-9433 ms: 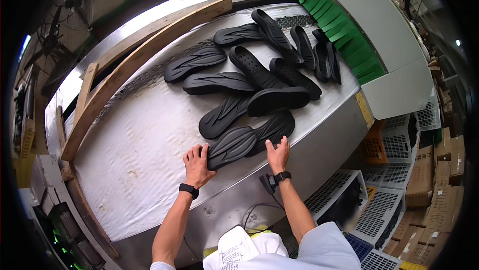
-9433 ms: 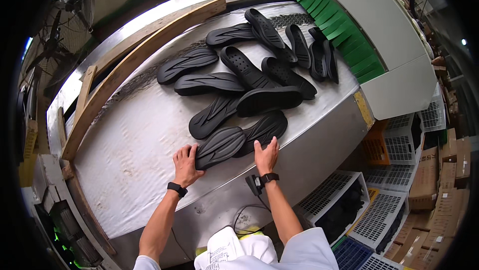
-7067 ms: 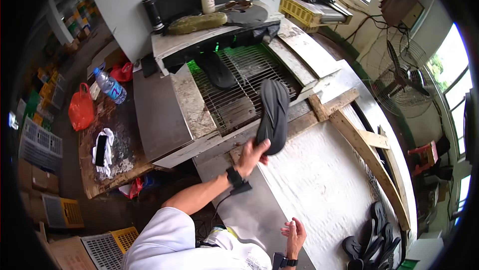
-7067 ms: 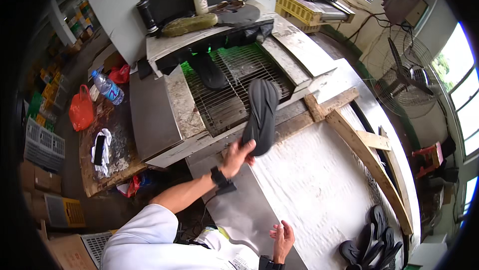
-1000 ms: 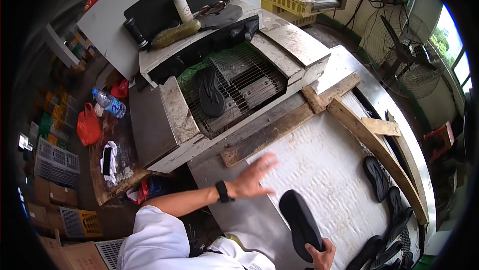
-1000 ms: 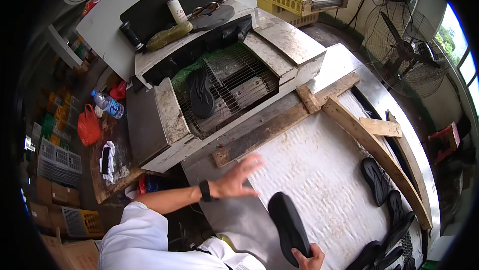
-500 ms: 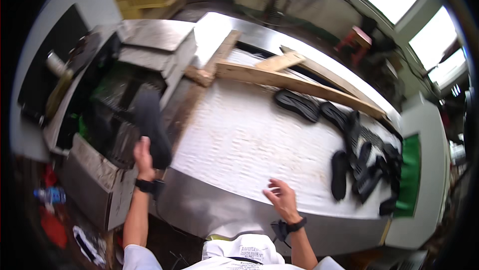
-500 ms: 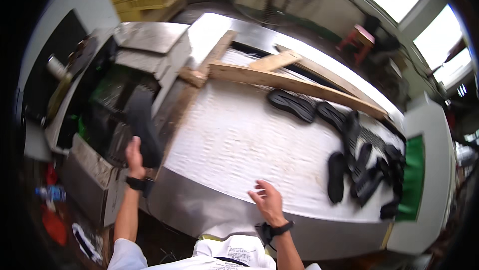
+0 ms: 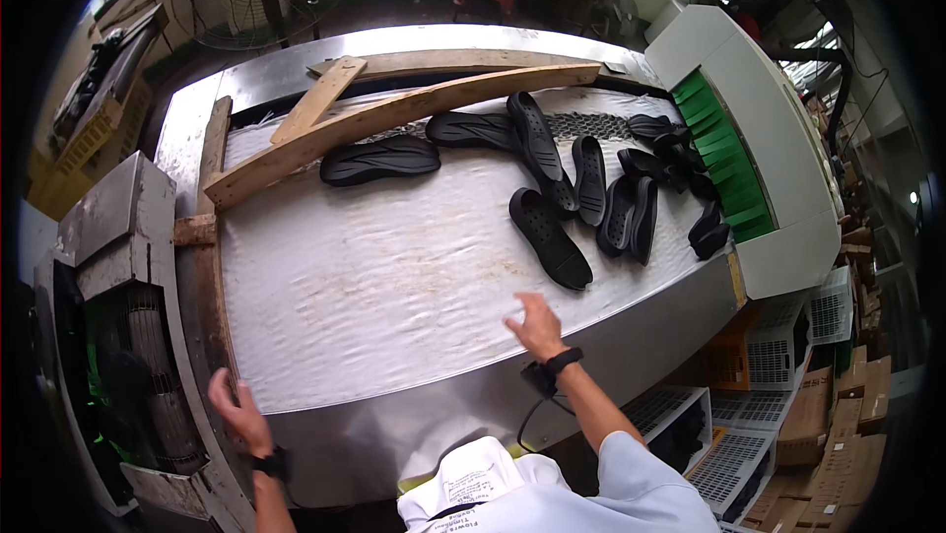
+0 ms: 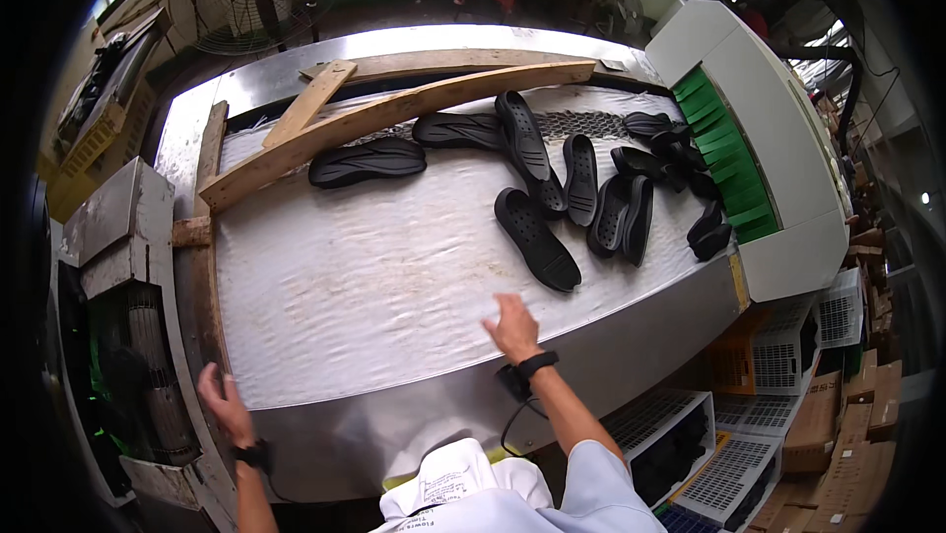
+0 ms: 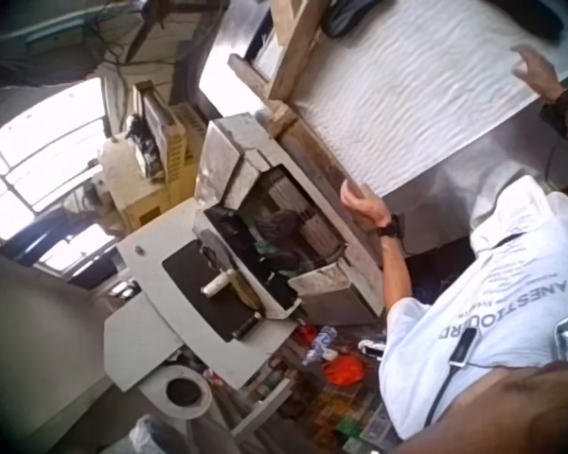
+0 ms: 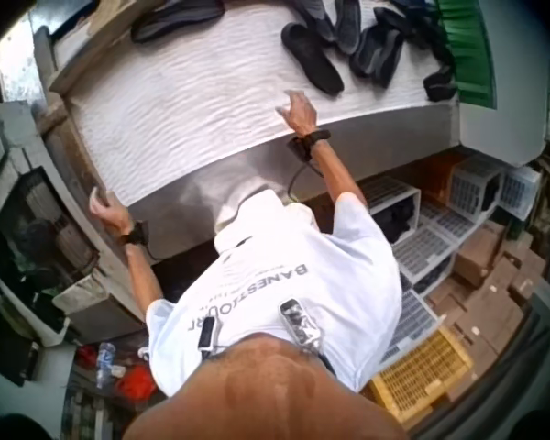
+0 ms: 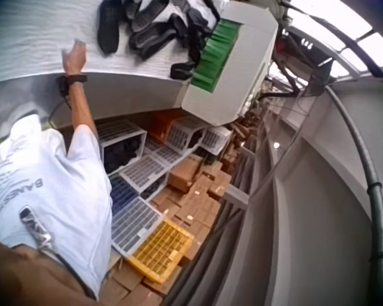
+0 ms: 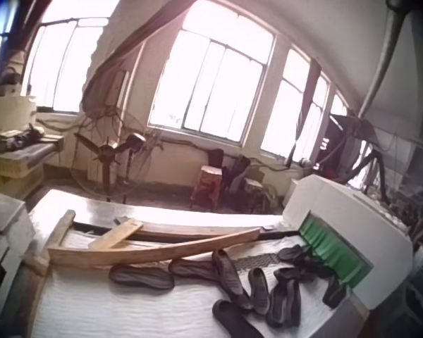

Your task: The person is sorting and organizing black shoe soles on a conveyor belt and workbench in a factory setting.

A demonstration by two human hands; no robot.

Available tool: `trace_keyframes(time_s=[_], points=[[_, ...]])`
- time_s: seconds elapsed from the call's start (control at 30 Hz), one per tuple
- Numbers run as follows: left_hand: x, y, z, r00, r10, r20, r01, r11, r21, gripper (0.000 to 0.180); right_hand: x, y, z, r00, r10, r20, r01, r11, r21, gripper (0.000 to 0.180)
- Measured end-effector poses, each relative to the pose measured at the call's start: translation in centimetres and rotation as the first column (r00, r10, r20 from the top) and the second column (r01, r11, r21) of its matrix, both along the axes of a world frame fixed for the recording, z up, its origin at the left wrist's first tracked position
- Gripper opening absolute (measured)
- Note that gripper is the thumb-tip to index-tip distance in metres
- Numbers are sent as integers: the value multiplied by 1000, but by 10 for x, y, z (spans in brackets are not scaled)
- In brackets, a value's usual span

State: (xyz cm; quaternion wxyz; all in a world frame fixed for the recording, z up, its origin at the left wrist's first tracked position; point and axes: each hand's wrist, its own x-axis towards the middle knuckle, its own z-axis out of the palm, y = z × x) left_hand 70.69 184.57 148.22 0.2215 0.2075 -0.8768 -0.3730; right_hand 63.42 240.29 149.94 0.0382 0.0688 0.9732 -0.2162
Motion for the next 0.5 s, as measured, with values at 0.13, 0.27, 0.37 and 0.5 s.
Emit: trace_keyframes(time_s=[0.13, 0.27, 0.37, 0.5], points=[[61, 135, -22, 935, -268, 231, 203, 941, 270, 37, -70, 108, -32, 901, -431, -46, 429, 871, 237, 81], [67, 242, -8, 815, -494, 303, 323, 821, 470, 29, -82, 168, -66, 804, -578, 140, 558, 814, 160, 87], [49, 284, 3, 738, -619, 269, 433, 740, 515, 32, -79, 149, -66, 850, -488, 200, 515, 848, -122, 60], [-12, 338, 35, 686, -709, 164, 631, 691, 353, 68, -37, 118, -36, 884, -389, 259, 467, 729, -500, 41]])
